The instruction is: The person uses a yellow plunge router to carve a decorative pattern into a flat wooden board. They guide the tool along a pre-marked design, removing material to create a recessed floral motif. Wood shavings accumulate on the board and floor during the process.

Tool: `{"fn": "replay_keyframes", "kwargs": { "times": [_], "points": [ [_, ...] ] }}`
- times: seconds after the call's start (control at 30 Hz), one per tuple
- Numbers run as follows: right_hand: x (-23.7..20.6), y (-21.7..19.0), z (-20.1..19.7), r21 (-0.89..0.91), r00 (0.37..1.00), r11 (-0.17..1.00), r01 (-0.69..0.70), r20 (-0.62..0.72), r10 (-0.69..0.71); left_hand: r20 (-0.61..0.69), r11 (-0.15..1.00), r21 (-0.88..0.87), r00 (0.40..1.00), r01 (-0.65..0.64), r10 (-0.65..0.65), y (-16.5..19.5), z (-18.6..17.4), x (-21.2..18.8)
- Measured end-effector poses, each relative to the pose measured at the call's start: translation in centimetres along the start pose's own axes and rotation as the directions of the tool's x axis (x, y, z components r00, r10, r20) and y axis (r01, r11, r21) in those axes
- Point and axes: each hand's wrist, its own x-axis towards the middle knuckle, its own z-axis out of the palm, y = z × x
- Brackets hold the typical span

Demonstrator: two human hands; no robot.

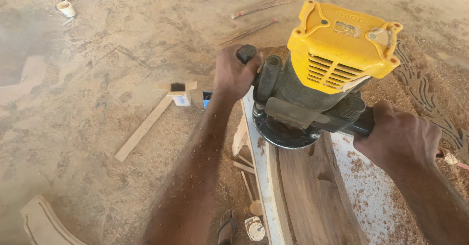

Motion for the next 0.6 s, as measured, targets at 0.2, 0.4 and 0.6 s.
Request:
{"fn": "replay_keyframes", "kwargs": {
  "times": [0.2,0.4,0.6],
  "points": [
    [-0.35,-0.21,-0.18,0.007,0.999,0.999,-0.038,0.018,0.038,-0.032,0.995,-0.016,0.994,-0.103,0.102,0.0,-0.12,-0.07],
    [-0.48,-0.31,-0.21,0.007,0.999,0.999,-0.048,0.019,0.048,-0.039,0.992,-0.04,0.992,-0.12,0.119,-0.31,0.1,0.13],
    [-0.24,-0.17,0.13,0.002,0.999,0.999,-0.04,0.018,0.04,-0.037,0.993,-0.027,0.993,-0.113,0.112,-0.47,0.24,0.12]
  ]
}}
